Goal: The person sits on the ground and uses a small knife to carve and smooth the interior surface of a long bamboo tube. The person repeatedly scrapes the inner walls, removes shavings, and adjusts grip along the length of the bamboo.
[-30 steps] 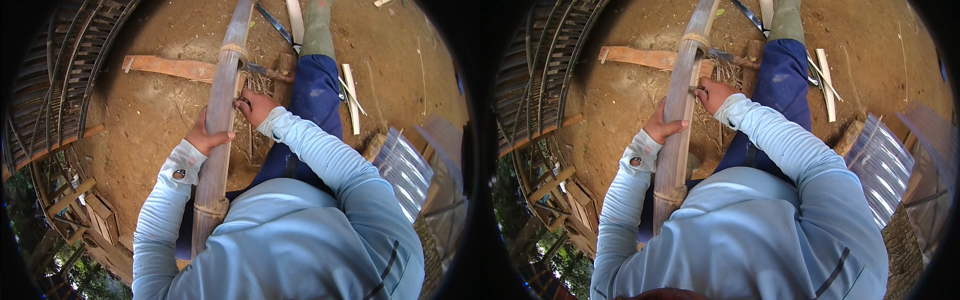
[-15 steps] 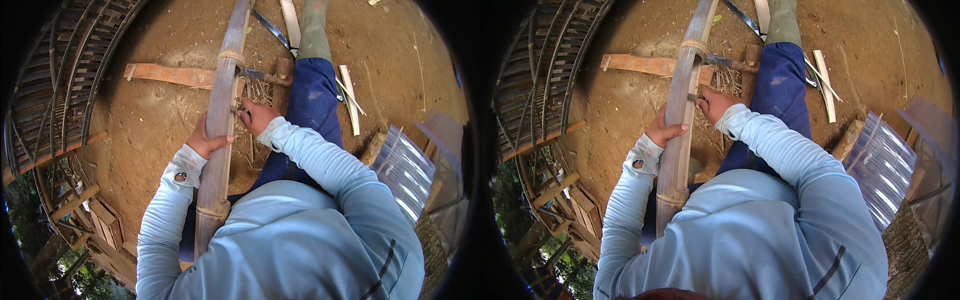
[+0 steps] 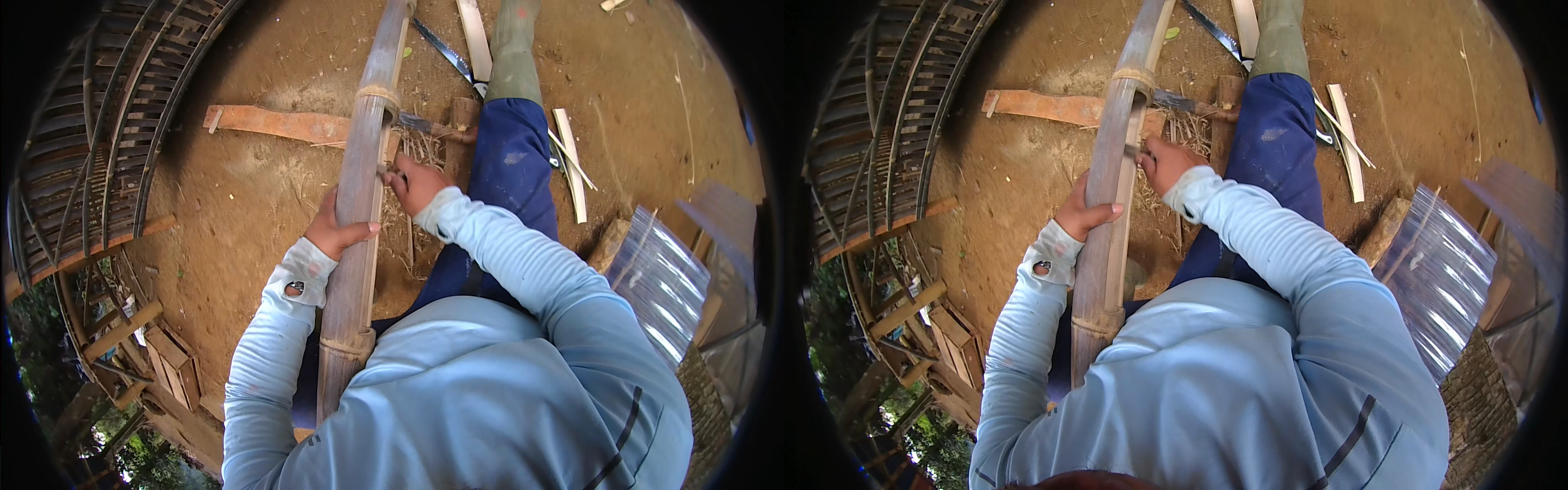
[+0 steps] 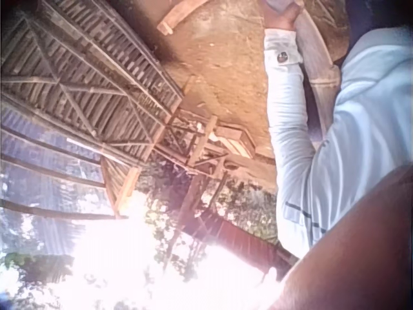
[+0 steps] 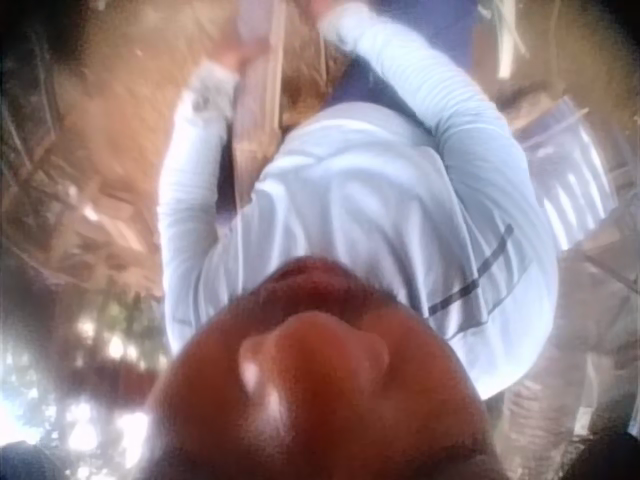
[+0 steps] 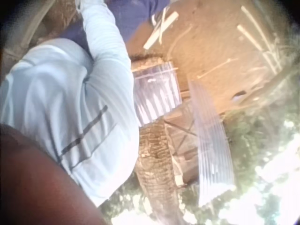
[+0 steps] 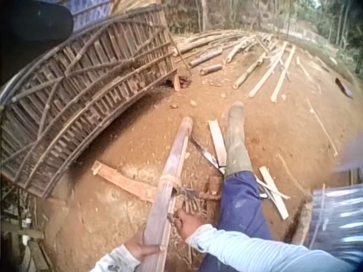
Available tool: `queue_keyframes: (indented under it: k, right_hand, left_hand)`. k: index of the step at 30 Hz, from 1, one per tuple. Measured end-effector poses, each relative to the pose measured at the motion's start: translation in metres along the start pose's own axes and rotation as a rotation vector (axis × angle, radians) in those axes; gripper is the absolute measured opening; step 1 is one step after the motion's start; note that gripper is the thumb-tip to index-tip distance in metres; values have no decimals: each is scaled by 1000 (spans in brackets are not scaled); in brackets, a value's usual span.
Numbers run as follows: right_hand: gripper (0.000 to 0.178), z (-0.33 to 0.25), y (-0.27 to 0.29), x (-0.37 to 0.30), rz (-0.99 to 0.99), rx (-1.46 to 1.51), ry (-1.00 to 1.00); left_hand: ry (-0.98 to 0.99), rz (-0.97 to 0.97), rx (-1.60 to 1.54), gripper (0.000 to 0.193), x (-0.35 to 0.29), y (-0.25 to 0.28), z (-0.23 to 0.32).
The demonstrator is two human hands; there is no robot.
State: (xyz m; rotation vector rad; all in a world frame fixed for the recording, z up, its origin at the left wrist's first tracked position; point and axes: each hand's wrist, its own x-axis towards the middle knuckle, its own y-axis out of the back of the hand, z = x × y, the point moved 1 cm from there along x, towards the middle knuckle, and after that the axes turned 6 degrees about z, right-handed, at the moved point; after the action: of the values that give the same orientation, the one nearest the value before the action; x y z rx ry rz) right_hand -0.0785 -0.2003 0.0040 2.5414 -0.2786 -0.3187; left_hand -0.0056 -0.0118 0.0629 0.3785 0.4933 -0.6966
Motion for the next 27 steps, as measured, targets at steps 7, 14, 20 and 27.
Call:
queue_keyframes:
  k: [7,14,20,27]
  right_hand:
    - [28,14,-4,18,71,19,-30]
    - [26,2,1,13,54,0,-27]
    - [26,2,-5,-1,48,-11,-28]
    - [29,8,2,34,73,-6,-105]
  left_hand:
    - [5,-23,-61,99,1,-4,2]
    - [15,-15,-29,101,-2,-2,5]
    - [1,-3,-23,101,2,3,-3]
    - [-7,-15,-48,100,2,0,-2]
